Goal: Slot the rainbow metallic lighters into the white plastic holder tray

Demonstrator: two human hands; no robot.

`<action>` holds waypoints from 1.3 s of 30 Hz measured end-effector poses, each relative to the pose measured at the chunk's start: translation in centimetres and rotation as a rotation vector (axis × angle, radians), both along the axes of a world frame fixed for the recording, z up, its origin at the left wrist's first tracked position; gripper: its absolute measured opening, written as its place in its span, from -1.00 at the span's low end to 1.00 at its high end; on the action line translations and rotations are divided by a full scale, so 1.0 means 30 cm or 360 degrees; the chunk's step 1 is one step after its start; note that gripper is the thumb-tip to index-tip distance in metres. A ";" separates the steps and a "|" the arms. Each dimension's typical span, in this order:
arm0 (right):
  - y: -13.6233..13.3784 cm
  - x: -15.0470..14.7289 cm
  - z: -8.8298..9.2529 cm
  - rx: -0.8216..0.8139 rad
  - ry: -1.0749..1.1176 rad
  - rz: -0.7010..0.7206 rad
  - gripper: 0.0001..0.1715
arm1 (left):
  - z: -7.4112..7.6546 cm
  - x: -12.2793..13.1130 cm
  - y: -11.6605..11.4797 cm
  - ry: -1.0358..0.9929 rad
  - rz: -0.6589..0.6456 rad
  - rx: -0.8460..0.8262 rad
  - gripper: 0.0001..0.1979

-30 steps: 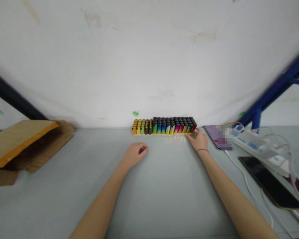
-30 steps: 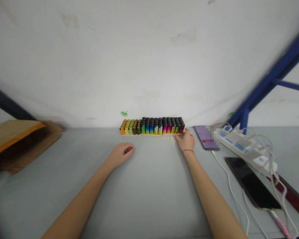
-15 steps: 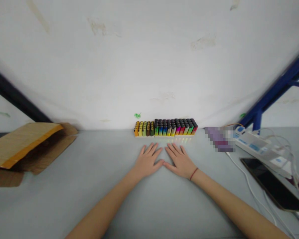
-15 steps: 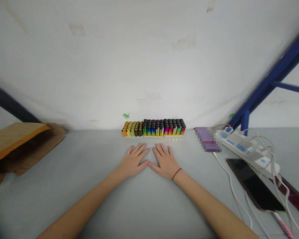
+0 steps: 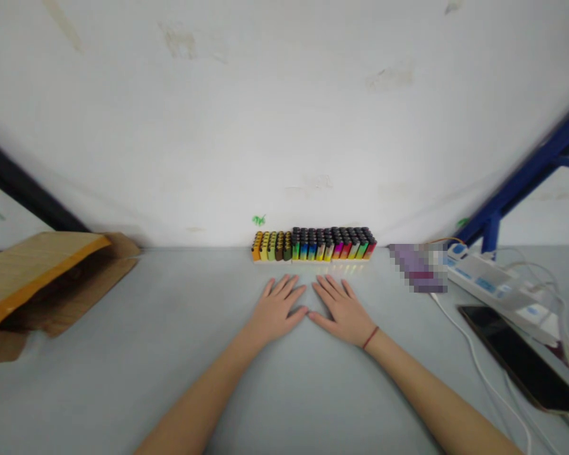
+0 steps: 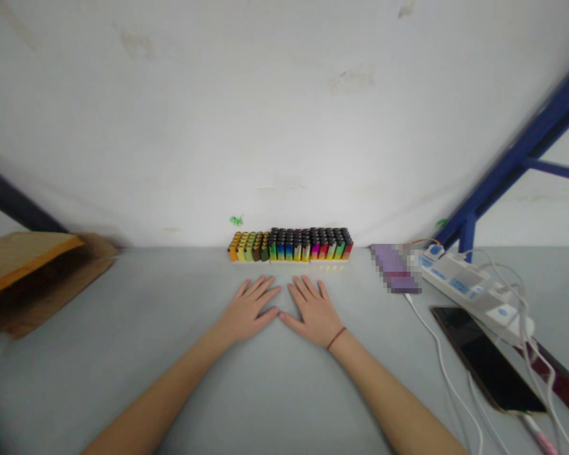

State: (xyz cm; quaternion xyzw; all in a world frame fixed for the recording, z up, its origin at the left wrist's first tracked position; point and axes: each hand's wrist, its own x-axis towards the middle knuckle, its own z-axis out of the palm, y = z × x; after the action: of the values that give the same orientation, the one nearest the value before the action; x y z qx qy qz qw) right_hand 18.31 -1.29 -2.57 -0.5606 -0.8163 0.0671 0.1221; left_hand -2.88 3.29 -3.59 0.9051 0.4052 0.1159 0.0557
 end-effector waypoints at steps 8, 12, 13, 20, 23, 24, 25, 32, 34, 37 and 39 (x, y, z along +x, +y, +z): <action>-0.001 0.001 -0.004 0.0015 0.0013 -0.0001 -0.19 | 0.005 -0.001 -0.002 0.0022 0.0009 -0.0012 -0.46; -0.002 0.000 0.002 -0.0018 -0.0002 -0.0002 -0.17 | 0.006 -0.001 -0.001 0.0044 0.0008 -0.0022 -0.46; -0.002 0.000 0.003 -0.0015 0.0001 -0.0001 -0.17 | 0.005 -0.001 0.000 0.0040 0.0006 -0.0017 -0.46; -0.004 -0.003 0.006 -0.0009 0.0007 -0.0007 -0.19 | 0.008 -0.002 -0.001 0.0035 0.0002 0.0006 -0.47; -0.003 -0.002 0.006 -0.0020 -0.0012 -0.0008 -0.18 | 0.020 0.001 -0.004 0.0058 0.0014 -0.0035 -0.46; -0.002 -0.001 0.006 -0.0020 -0.0019 -0.0010 -0.18 | 0.024 0.003 -0.005 0.0063 0.0018 -0.0039 -0.46; -0.001 0.000 0.006 -0.0020 -0.0025 -0.0011 -0.18 | 0.026 0.004 -0.006 0.0069 0.0020 -0.0039 -0.46; -0.006 -0.009 -0.006 0.0026 0.0016 -0.0005 -0.19 | 0.030 0.005 -0.008 0.0100 0.0026 -0.0035 -0.46; 0.000 0.001 -0.017 0.0075 0.0126 0.0018 -0.24 | 0.033 0.005 -0.008 0.0095 0.0024 -0.0049 -0.46; 0.036 0.063 -0.036 0.0210 0.0466 -0.0107 -0.40 | 0.044 0.006 -0.010 0.0100 0.0032 -0.0106 -0.45; 0.082 0.135 -0.046 0.0401 0.0656 -0.0566 -0.47 | 0.052 0.007 -0.011 0.0113 0.0038 -0.0143 -0.45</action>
State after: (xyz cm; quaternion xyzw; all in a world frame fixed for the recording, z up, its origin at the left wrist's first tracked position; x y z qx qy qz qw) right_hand 22.36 1.18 -3.94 -0.6499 -0.6651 0.0553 0.3636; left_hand -2.68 2.97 -2.02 0.9003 0.4226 0.0662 0.0805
